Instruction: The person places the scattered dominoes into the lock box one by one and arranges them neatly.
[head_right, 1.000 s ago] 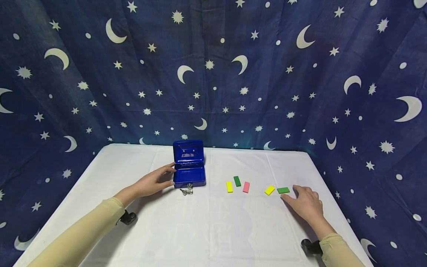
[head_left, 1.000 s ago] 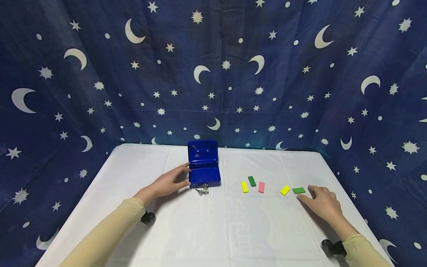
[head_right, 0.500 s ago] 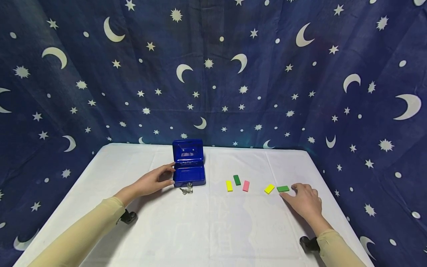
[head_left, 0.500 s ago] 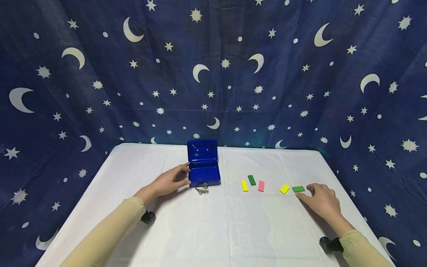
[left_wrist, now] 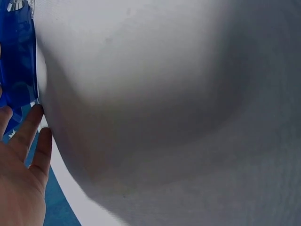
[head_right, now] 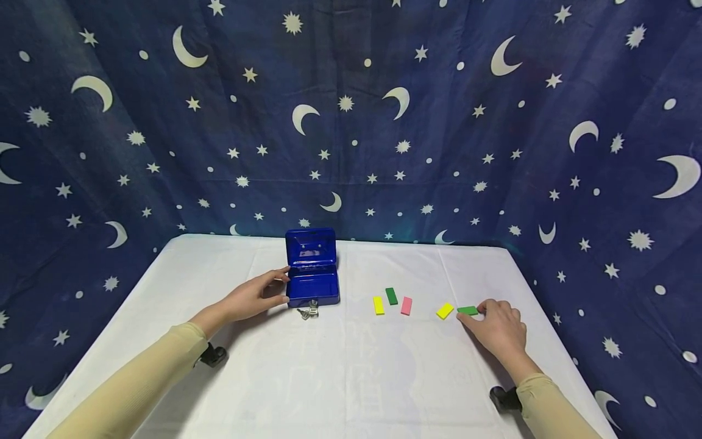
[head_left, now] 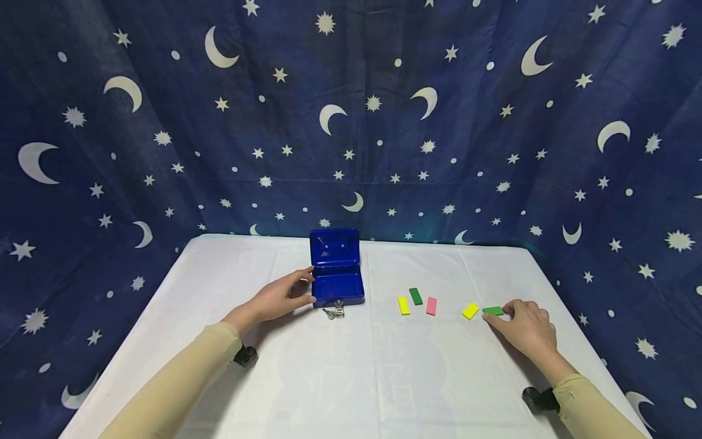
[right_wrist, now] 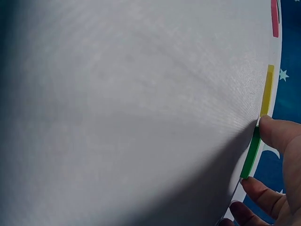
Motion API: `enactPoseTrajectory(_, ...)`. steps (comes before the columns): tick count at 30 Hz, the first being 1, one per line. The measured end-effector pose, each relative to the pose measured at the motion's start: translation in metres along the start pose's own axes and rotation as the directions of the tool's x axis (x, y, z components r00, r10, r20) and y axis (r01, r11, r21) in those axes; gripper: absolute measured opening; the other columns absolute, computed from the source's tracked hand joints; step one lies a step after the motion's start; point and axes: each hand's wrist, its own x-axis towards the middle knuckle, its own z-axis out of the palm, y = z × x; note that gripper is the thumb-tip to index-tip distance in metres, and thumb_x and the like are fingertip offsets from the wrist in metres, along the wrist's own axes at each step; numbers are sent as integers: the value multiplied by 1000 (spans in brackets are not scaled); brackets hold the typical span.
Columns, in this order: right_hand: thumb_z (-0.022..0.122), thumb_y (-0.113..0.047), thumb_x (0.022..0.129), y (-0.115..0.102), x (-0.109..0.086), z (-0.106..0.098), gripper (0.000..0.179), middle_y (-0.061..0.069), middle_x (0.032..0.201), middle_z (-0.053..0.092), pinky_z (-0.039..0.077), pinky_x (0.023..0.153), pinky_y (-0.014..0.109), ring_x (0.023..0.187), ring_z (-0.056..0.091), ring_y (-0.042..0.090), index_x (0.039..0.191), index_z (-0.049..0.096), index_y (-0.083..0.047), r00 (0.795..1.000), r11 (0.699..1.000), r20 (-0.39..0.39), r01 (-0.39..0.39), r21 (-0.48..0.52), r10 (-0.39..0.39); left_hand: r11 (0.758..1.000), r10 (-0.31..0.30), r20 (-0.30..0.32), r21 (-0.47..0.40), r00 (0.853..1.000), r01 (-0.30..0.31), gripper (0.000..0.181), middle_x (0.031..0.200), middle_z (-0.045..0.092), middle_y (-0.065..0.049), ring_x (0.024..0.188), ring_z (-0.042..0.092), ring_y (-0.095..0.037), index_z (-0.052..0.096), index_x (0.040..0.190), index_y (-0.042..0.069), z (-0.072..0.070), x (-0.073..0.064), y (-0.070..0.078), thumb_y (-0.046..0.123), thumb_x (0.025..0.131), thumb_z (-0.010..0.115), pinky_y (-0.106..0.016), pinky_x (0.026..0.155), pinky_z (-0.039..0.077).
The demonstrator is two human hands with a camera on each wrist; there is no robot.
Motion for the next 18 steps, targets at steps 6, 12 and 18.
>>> enactPoseTrajectory(6,75,-56,87,0,1,0,67,30,107,56,42,73,59,97,49,48,109,63,6,1000,1000,-5,-2,-7,2,1000,-6,3,6,1000,6,54,165,32,9,145,40,-25,56,141,23,-1,0,1,52,97,67,-56,111,39)
enactPoseTrajectory(12,76,-53,88,-2,0,-1,64,30,107,56,42,74,59,97,49,49,109,63,6,1000,1000,-8,4,-5,-4,1000,-16,6,25,1000,16,54,165,32,10,145,42,-24,56,141,25,-2,0,1,54,96,67,-55,109,40)
enactPoseTrajectory(18,75,-49,90,-2,-1,-1,63,33,114,56,41,78,62,101,48,51,115,63,6,1000,1000,0,11,19,-11,999,-14,11,37,1000,14,54,165,32,8,145,42,-25,56,141,23,-3,-1,3,53,97,66,-56,110,40)
